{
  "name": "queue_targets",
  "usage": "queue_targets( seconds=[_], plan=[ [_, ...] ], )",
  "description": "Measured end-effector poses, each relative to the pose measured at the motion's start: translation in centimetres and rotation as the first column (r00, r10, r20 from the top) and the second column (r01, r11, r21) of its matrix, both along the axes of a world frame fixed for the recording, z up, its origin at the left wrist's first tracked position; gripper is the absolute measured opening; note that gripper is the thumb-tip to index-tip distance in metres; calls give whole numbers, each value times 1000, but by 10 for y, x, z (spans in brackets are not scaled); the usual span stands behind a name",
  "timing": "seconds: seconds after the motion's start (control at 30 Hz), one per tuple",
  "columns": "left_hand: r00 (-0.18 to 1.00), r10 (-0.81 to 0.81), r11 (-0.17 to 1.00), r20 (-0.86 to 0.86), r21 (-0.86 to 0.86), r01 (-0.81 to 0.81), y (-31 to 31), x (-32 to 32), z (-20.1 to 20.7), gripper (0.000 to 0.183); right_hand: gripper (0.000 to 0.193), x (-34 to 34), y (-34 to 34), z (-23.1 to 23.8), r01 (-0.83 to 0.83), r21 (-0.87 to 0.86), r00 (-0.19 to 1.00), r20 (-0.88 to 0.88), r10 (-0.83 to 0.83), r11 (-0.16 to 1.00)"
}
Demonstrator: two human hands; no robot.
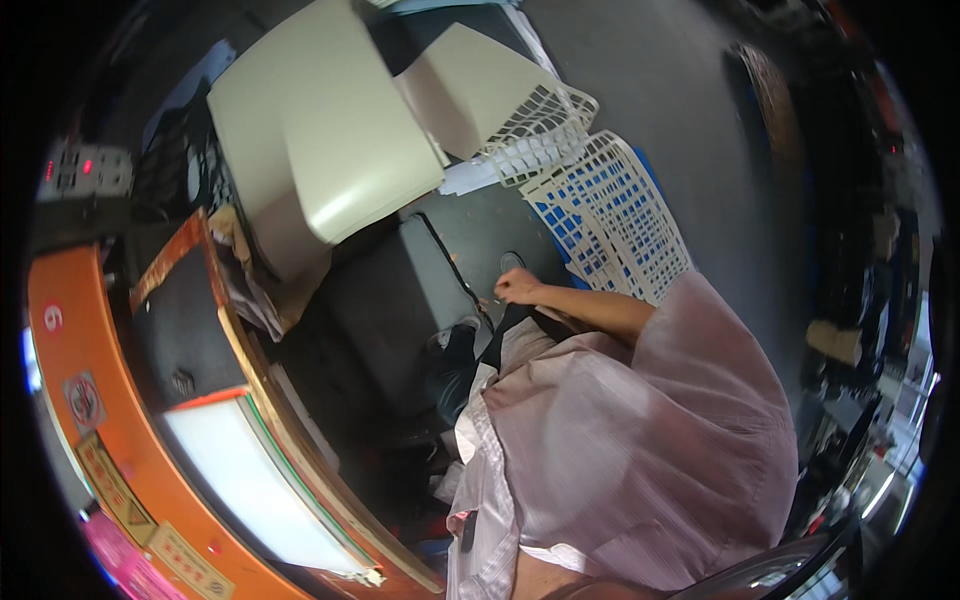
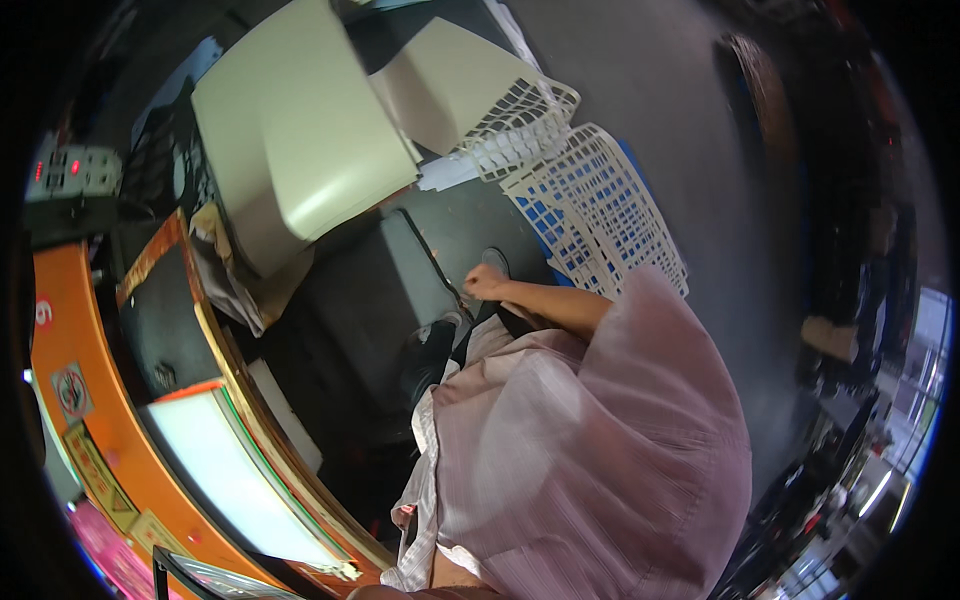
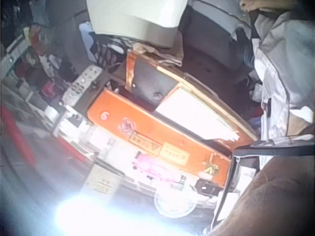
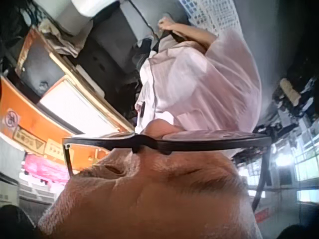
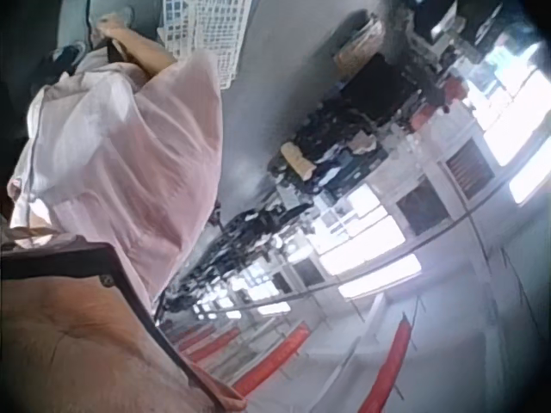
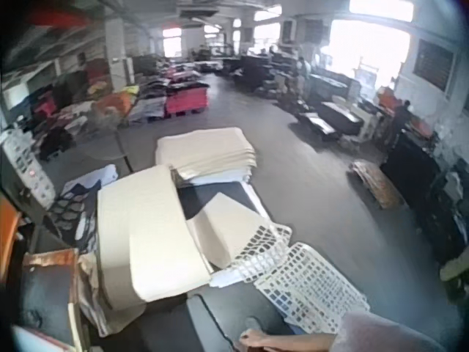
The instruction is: The person sorts small white rectangular parts from a plastic basket onto a work surface, then places them into a clear plastic bag. They seal the bag and set it aside, then retrieve another bag and repeat the process. The person also operates a nearby machine control panel.
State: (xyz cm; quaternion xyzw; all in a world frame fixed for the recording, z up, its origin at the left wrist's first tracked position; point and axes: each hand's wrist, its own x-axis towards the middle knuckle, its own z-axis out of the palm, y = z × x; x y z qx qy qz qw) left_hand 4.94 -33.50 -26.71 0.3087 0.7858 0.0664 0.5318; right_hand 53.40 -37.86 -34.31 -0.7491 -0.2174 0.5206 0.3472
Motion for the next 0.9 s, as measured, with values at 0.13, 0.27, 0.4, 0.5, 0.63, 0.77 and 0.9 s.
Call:
queue_targets(
  seconds=[0.13, 0.27, 0.4, 0.5, 0.63, 0.77, 0.9],
  plan=[
    [984, -162, 987, 74, 14, 161, 24, 35, 11, 37, 22, 58, -115, -28, 207, -281, 912, 402, -81, 937],
    [831, -539, 842, 134, 103, 529, 58, 62, 15, 32, 22, 85, -203, -29, 316, -461, 851, 524, -33, 829],
    [936, -255, 966, 240, 99, 238, 100, 102, 6, 30, 27, 100, -227, -11, 361, -535, 917, 353, -186, 764],
    [927, -327, 943, 182, 131, 307, 144, 149, 8, 30, 30, 93, -203, 0, 422, -447, 905, 267, -333, 789],
    [711, -700, 646, -65, 367, 670, 230, 242, 18, 33, 30, 63, -157, 11, 527, -378, 849, 200, -489, 761],
    [541, -802, 356, -255, 524, 774, 309, 361, 27, 42, 27, 49, -136, 29, 516, -414, 856, 246, -454, 750],
    [338, -804, 4, -489, 564, 826, 372, 476, 31, 50, 27, 95, -126, 31, 475, -465, 879, 274, -389, 747]
  ],
)
